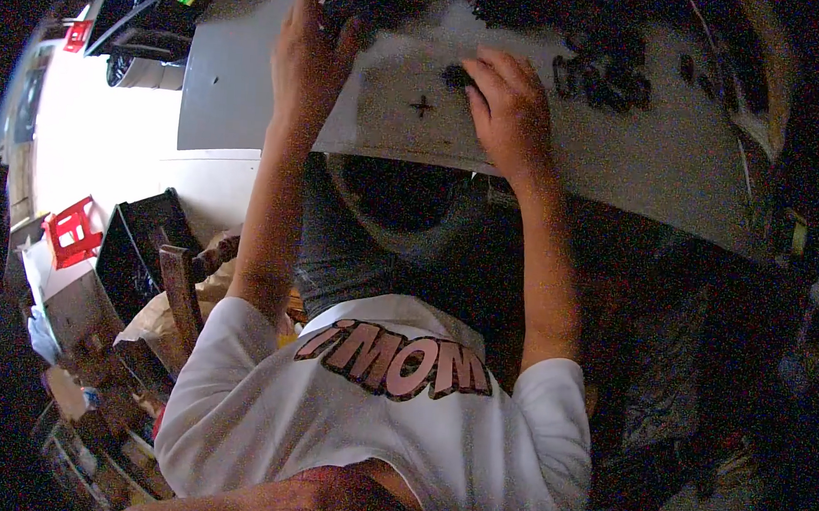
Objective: Assembling small black plastic hardware components by hand at a workbench.
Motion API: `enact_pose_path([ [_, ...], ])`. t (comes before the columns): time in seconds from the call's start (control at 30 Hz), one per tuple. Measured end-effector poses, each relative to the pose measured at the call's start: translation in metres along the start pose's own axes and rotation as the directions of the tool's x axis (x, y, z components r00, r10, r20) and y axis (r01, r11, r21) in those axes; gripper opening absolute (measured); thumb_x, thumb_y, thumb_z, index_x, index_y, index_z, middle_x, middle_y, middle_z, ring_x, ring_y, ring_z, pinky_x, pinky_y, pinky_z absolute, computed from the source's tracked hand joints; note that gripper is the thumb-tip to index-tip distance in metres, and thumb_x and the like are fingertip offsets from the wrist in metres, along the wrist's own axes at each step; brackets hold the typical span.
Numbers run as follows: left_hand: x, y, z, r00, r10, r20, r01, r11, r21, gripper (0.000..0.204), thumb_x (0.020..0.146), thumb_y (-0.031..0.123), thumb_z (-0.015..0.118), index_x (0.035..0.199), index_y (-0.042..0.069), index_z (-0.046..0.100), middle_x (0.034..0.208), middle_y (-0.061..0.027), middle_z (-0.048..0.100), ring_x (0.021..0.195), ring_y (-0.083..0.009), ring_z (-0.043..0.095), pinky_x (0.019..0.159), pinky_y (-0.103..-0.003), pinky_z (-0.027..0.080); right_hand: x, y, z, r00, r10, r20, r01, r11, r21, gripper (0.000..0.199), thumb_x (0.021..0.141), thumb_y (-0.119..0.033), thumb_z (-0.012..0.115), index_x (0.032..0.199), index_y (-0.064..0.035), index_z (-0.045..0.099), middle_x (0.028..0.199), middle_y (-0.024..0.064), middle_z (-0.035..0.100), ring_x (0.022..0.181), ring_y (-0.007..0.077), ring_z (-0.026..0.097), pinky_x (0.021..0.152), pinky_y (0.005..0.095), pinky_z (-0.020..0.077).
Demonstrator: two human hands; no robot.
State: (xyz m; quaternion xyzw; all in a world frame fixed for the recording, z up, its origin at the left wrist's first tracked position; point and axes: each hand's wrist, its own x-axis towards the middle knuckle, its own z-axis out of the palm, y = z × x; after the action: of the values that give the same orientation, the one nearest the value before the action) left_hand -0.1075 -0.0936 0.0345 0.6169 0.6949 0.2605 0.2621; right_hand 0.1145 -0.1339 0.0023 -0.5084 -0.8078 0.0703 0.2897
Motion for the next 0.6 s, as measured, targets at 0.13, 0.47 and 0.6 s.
enact_pose_path([
  [0.13,-0.021,-0.023,0.02,0.914,0.35,-0.207,-0.405,0.834,-0.376,0.034,0.077,0.01,0.068,0.109,0.004,0.058,0.095,-0.0122,0.062,0.083,-0.0228,0.063,0.071,-0.033,0.05,0.001,-0.006,0.0,1.0,0.025,-0.007,-0.026,0.997,-0.078,0.028,0.079,-0.004,0.063,0.106,-0.004,0.061,0.105,0.0097,0.057,0.098,0.0277,0.055,0.083,0.037,0.0453],
  [0.47,-0.047,-0.036,0.019,0.936,0.313,0.163,-0.203,0.856,-0.475,0.027,0.079,0.003,0.066,0.106,0.0,0.063,0.097,-0.0094,0.067,0.088,-0.0123,0.061,0.078,-0.028,0.05,0.013,-0.042,-0.004,0.99,0.045,0.137,-0.073,0.976,0.207,0.026,0.075,-0.001,0.063,0.101,-0.001,0.06,0.1,0.0105,0.056,0.094,0.0284,0.057,0.078,0.0381,0.0477],
  [0.6,-0.048,-0.03,0.019,0.919,0.316,0.235,-0.172,0.858,-0.484,0.027,0.08,0.005,0.066,0.107,0.0,0.062,0.094,-0.0101,0.067,0.086,-0.0103,0.06,0.077,-0.028,0.05,0.018,-0.052,-0.016,0.98,-0.008,0.201,-0.012,0.995,0.094,0.028,0.074,0.0,0.063,0.102,-0.0001,0.06,0.102,0.0122,0.055,0.097,0.0288,0.056,0.08,0.0381,0.0467],
])
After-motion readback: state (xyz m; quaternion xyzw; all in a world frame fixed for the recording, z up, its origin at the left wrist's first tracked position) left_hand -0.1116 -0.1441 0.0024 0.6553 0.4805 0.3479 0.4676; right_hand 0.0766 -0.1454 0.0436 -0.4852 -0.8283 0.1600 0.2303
